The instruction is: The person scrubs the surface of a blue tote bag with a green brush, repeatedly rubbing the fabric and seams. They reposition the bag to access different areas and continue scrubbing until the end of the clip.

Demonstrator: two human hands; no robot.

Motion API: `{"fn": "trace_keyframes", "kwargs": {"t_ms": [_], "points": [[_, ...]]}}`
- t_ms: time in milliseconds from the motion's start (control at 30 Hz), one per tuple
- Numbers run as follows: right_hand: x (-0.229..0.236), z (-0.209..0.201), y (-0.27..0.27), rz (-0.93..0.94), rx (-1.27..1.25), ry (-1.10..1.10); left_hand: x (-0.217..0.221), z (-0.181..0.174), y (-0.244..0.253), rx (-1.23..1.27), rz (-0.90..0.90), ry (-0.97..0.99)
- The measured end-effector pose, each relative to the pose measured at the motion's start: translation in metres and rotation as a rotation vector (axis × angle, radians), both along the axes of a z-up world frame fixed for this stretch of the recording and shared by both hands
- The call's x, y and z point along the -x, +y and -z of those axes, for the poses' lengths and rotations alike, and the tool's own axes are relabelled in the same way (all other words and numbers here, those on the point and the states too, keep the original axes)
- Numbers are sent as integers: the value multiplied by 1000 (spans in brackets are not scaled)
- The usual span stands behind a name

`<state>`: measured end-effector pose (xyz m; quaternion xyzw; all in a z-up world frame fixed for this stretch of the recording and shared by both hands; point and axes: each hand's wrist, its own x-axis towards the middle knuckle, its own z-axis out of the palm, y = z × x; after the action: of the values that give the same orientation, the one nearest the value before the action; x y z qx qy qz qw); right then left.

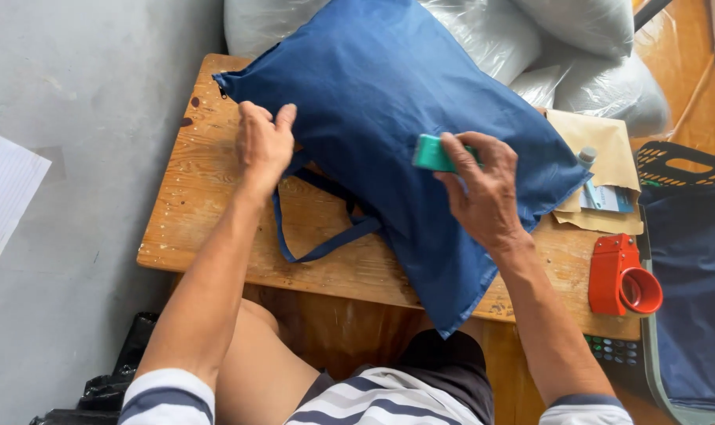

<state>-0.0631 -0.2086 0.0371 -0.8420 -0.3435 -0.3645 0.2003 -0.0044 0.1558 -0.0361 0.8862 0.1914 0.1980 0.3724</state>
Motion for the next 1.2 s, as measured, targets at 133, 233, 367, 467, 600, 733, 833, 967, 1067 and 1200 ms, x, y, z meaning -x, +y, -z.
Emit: {"fn": "trace_keyframes", "kwargs": {"t_ms": [133, 233, 367, 467, 600, 733, 833, 967, 1067, 1200], "points": [[-19, -5, 70, -85, 140, -23, 11, -7, 17, 834, -143, 197], [-46, -4, 120, -183, 234, -49, 0, -20, 17, 1263, -125, 145], [-76, 7, 172, -289, 346, -153, -46, 44, 24, 1283, -99, 37], [-84, 30, 188, -309, 396, -227, -58, 71, 21, 1160, -215, 1], [-72, 31, 173, -262, 414, -240, -60, 63, 11, 975, -323, -52], [-32, 20, 133, -265, 471, -173, -83, 100, 27, 952, -388, -20], [5, 16, 97, -253, 531, -114, -63, 53, 7, 1057, -391, -8], [54, 24, 47, -195, 647, -11, -80, 76, 8, 1053, -382, -27], [84, 39, 12, -154, 704, 72, -81, 79, 12, 1045, -380, -50], [111, 35, -25, -108, 949, 595, -31, -4, -8, 1031, -310, 33]]}}
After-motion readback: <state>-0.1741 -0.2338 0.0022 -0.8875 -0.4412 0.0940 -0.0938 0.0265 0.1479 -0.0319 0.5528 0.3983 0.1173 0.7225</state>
